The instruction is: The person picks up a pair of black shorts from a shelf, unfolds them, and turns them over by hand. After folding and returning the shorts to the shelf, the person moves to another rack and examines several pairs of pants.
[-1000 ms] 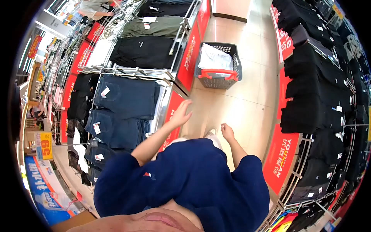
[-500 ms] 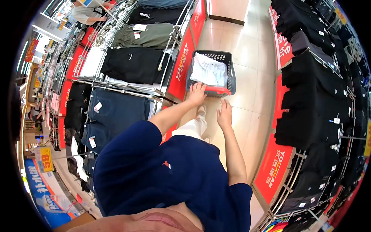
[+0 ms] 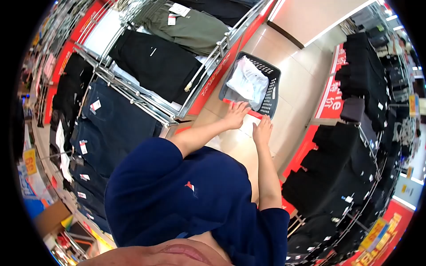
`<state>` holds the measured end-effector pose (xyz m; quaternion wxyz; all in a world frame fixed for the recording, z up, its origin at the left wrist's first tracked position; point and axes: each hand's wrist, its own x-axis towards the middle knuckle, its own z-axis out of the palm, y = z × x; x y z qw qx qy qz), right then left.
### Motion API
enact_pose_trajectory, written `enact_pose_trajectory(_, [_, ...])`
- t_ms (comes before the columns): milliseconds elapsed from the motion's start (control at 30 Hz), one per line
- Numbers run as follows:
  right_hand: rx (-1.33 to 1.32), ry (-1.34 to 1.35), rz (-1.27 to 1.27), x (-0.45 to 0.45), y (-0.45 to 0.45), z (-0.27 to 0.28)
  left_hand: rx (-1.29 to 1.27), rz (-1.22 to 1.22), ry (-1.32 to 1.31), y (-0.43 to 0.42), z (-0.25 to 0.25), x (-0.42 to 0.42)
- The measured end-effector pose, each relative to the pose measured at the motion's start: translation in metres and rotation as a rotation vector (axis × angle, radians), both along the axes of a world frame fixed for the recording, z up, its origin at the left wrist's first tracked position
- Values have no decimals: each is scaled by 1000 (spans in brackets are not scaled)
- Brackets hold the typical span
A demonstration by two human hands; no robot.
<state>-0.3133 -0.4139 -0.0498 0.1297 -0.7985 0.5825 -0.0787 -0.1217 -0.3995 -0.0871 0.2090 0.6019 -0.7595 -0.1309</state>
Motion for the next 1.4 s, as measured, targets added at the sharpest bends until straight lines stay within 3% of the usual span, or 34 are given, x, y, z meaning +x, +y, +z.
enact_pose_trajectory(233, [-195, 108, 110, 21, -89, 15, 264, -43, -16, -94, 21, 15])
enact_pose_trajectory(300, [-20, 133, 72, 24, -118, 19, 292, -39, -23, -116, 22, 18])
enact_pose_trajectory(433, [-36, 214, 147, 27, -169, 18, 306, -14, -57, -153, 24, 27])
enact_pose_trajectory(567, [-29, 78, 270, 24, -217, -9, 309, 21, -74, -184, 31, 30])
enact_pose_trajectory(767, [124, -43, 279, 29, -292, -6, 306, 175, -210, -257, 34, 23])
enact_pose_trajectory(800, [160, -26, 274, 30, -304, -7, 400, 203, -260, -271, 39, 20])
enact_pose_trajectory(933, [216, -10, 321, 34, -359, -8, 315, 384, -175, -295, 49, 2])
enact_pose_trajectory(1100, [178, -20, 262, 37, -419, -18, 210, 460, 48, -241, 51, 7])
enact_pose_trajectory(1167, [148, -30, 249, 33, -441, -18, 257, 450, 349, -201, 44, 20])
enact_pose_trajectory(1333, [156, -26, 273, 33, -484, -13, 219, 749, 504, -98, 48, 46])
enact_pose_trajectory(1400, [159, -32, 288, 31, -493, -12, 182, 989, 658, -80, 55, 55])
